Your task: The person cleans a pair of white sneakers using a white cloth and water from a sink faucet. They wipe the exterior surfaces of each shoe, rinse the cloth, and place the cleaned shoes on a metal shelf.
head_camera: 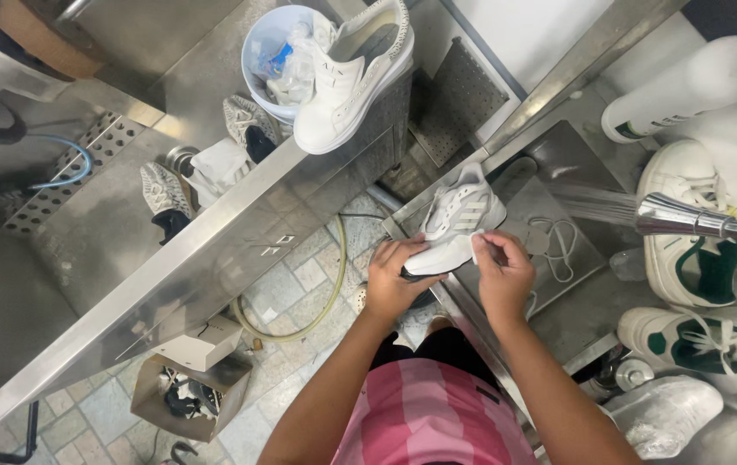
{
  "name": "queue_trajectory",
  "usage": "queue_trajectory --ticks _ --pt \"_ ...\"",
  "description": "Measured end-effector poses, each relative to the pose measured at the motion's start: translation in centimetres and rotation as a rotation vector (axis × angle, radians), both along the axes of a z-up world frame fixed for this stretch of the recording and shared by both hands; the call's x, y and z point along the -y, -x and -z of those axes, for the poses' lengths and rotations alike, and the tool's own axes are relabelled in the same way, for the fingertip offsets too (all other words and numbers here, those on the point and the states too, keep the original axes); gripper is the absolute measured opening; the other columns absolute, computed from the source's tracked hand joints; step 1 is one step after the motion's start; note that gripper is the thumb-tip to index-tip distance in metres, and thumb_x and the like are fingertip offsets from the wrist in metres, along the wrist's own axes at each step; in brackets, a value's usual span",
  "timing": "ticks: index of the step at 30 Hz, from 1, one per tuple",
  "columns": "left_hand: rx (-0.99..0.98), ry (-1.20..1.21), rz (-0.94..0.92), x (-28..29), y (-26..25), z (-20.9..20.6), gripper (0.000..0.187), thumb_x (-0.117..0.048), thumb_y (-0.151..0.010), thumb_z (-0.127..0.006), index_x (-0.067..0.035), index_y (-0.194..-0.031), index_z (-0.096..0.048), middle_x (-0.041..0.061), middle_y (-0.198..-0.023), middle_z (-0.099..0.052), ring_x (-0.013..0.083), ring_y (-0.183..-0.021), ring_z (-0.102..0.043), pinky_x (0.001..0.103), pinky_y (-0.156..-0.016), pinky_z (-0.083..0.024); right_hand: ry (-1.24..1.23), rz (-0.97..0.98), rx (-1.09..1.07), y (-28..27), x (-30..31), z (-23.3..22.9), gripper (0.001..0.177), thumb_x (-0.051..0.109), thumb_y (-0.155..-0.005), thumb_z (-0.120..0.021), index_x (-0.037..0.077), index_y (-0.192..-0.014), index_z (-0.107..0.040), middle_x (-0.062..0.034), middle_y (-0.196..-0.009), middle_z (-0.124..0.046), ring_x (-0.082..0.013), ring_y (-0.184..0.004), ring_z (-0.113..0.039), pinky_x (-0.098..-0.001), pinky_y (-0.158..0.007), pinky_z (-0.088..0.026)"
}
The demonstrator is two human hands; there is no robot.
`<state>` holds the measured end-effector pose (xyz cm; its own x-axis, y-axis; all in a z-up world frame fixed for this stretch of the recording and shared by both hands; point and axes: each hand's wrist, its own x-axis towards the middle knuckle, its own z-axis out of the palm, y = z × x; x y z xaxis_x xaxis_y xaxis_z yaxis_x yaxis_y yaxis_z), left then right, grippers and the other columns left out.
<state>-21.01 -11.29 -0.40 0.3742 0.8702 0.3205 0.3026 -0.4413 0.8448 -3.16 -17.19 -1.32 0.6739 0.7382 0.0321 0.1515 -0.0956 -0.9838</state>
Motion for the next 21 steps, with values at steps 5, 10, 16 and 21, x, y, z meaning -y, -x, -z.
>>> queue_trajectory --ticks 5,10,16,21 --pt "-0.103 -0.015 -0.019 0.1 -2.1 -2.0 0.046 -0.019 -0.063 -0.093 -0.006 -0.103 -0.072 0.009 -0.097 -0.069 0.034 -0.093 -0.064 0.043 -0.082 -0.053 -0.032 -0.073 0.362 1.6 0.6 -6.1 0.014 0.011 -0.089 -0.081 0.002 -0.099 -0.074 -0.0093 -0.107 -0.072 -0.0213 -0.097 -0.069 -0.0329 -0.083 -0.055" --pt "-0.141 -0.069 0.007 -0.2 -2.8 -2.7 0.044 -0.021 -0.062 -0.092 -0.008 -0.097 -0.071 0.009 -0.093 -0.067 0.0344 -0.086 -0.062 0.044 -0.076 -0.052 -0.059 -0.15 0.577 1.9 0.7 -7.9 0.013 0.009 -0.085 -0.081 0.005 -0.096 -0.074 -0.0111 -0.106 -0.073 -0.0298 -0.1 -0.07 -0.0393 -0.088 -0.055" --pt "-0.209 -0.154 0.04 -0.3 -3.5 -2.7 0.042 -0.025 -0.063 -0.092 -0.009 -0.094 -0.069 0.008 -0.089 -0.067 0.0328 -0.081 -0.062 0.042 -0.073 -0.052 -0.053 -0.072 0.545 1.1 0.9 -7.7 0.013 0.008 -0.088 -0.08 0.003 -0.098 -0.073 -0.0113 -0.107 -0.072 -0.0288 -0.1 -0.07 -0.0376 -0.086 -0.055" --pt "-0.208 -0.19 0.046 -0.2 -3.5 -2.9 0.041 -0.025 -0.063 -0.09 -0.01 -0.095 -0.069 0.007 -0.093 -0.069 0.0327 -0.085 -0.064 0.041 -0.076 -0.053 -0.121 -0.15 0.64 1.1 1.6 -7.6 0.009 0.007 -0.087 -0.078 0.004 -0.095 -0.074 -0.011 -0.106 -0.074 -0.0271 -0.098 -0.07 -0.0367 -0.086 -0.055"
